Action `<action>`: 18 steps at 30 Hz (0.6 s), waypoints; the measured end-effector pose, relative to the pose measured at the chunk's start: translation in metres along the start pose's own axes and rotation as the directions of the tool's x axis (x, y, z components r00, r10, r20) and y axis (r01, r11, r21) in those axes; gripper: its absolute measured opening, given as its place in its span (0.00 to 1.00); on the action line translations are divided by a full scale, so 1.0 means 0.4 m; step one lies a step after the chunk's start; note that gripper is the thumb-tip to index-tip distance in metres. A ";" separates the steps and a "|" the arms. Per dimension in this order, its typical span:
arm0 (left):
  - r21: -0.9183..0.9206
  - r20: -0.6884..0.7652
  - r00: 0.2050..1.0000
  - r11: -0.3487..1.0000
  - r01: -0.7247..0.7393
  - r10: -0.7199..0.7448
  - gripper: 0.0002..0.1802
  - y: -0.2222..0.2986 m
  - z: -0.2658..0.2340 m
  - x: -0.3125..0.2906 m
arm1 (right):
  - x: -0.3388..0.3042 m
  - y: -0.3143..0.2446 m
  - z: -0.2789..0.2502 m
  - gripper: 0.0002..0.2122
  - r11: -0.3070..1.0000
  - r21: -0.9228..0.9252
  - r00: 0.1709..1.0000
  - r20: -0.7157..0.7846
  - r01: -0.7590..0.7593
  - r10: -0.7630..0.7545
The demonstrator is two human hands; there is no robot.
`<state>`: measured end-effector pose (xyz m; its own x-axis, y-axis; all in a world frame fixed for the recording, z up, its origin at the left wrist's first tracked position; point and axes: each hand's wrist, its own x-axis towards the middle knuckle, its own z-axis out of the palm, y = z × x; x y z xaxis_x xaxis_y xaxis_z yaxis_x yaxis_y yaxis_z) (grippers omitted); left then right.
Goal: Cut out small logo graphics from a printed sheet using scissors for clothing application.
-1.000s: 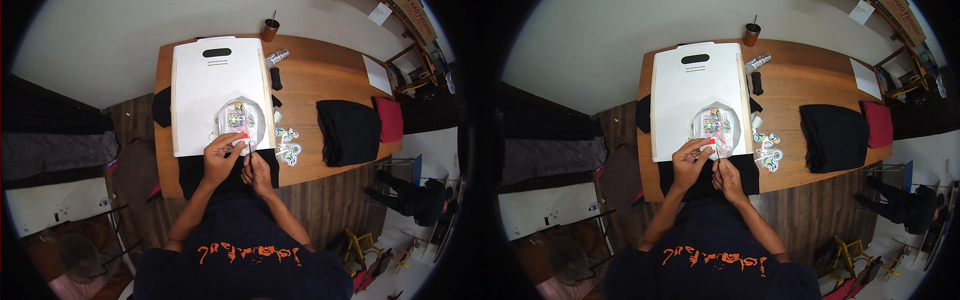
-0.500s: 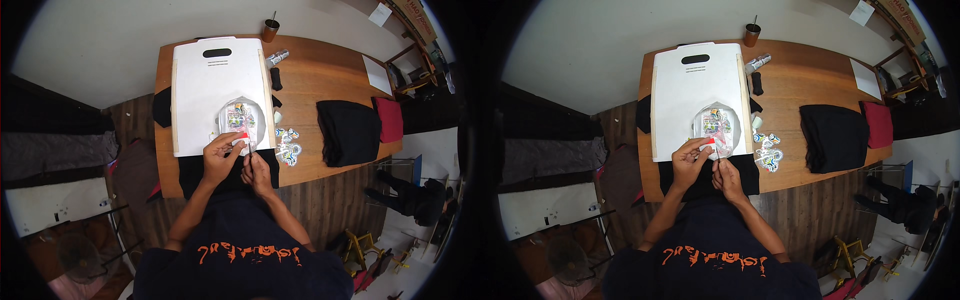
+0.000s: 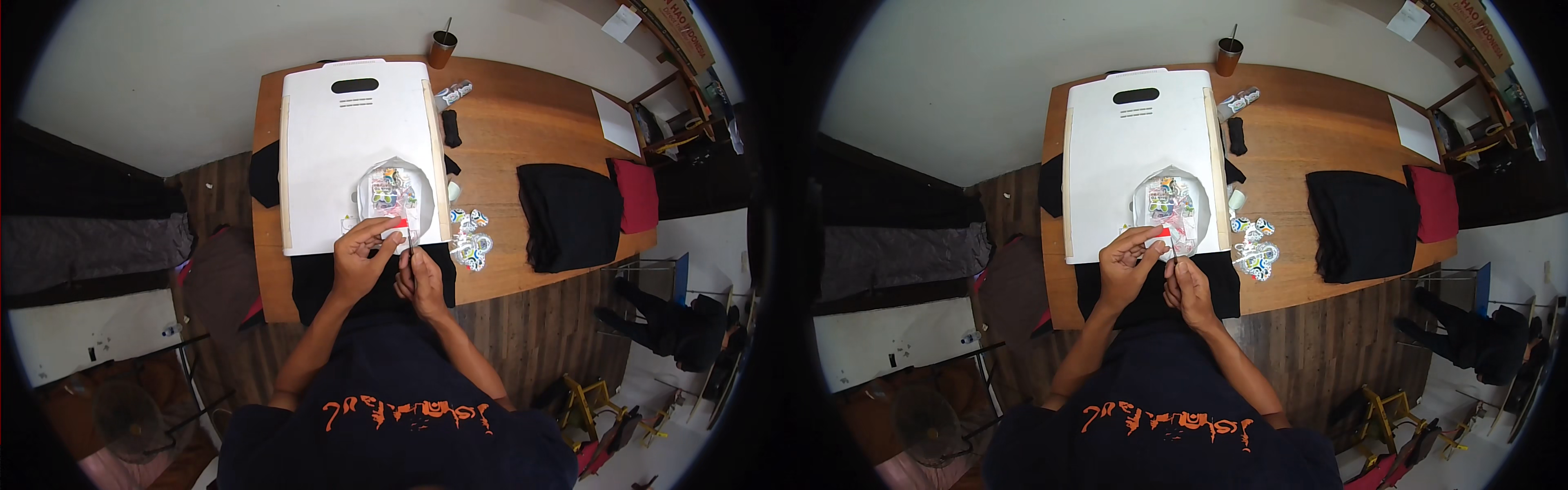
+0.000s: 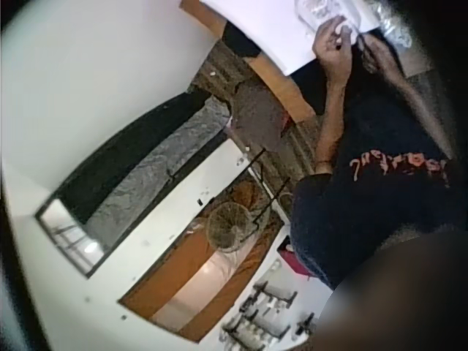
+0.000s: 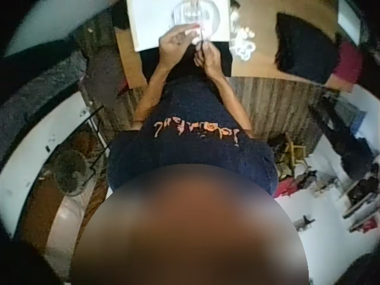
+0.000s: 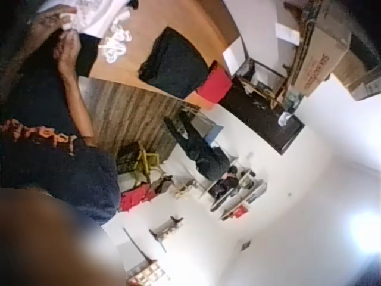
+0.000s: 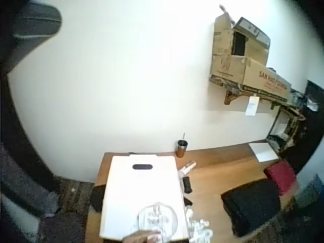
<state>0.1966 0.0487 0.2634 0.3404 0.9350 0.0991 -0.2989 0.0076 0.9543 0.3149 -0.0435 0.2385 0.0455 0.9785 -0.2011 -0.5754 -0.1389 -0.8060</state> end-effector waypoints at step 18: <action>-0.006 0.004 0.999 0.999 0.035 -0.035 0.15 0.003 0.007 -0.015 | 0.000 -0.013 0.012 0.17 0.999 0.035 1.000 -0.028 0.005 -0.005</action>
<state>0.1968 0.0420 0.2650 0.3545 0.9327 0.0670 -0.2922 0.0424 0.9554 0.3139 -0.0419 0.2454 0.0708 0.9745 -0.2129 -0.6033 -0.1281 -0.7871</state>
